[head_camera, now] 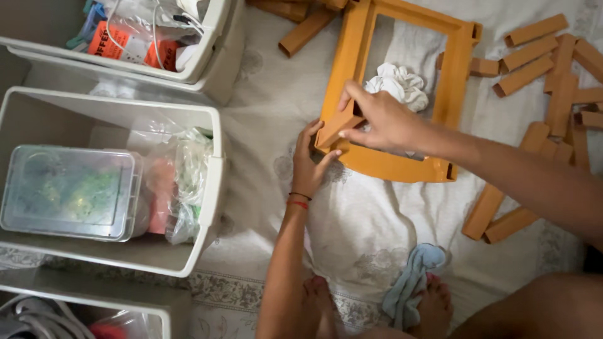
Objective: The person wipes a yellow plastic frame with a white cloth and then inserts several small plastic slats into the frame's slots. The person handles the frame and slats by hand, working on a bed with other disassembled parts nearby.
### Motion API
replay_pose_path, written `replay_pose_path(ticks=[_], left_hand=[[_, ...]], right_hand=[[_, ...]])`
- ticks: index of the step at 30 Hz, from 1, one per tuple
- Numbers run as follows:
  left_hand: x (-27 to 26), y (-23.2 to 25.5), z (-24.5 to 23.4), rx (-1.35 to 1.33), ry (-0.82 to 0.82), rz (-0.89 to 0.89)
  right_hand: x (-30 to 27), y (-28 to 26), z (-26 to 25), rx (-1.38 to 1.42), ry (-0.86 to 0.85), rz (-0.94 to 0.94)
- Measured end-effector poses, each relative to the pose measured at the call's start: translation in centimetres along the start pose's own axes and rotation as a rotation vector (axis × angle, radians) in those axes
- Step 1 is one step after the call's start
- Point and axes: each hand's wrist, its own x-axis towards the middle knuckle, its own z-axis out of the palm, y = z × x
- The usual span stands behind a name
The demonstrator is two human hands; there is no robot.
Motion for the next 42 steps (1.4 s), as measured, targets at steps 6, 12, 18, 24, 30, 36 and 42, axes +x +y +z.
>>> replay_pose_path(ticks=[6, 12, 18, 24, 30, 36, 42], left_hand=[[0.0, -0.1, -0.1, -0.026, -0.048, -0.013], [0.3, -1.2, -1.7, -0.157, -0.229, -0.068], [0.4, -3.1, -3.1, -0.244, -0.299, -0.195], [0.4, -3.7, -3.1, -0.389, -0.306, -0.240], [0.1, -3.4, -2.7, -0.321, -0.239, -0.183], [0.0, -3.1, -2.4, -0.300, -0.216, -0.151], [-0.2, -2.9, -2.3, -0.327, -0.200, -0.179]], right_hand=[[0.4, 0.7, -0.1, 0.101, 0.015, 0.016], [0.8, 0.2, 0.5, 0.085, 0.054, -0.046], [0.5, -0.4, 0.4, 0.043, 0.007, 0.089], [0.4, -0.8, 0.2, 0.085, 0.018, 0.044], [-0.2, -1.3, 0.8, 0.088, 0.035, 0.056], [-0.7, -1.5, 1.4, 0.128, 0.149, -0.053], [-1.1, -1.8, 2.3, 0.082, 0.171, -0.005]])
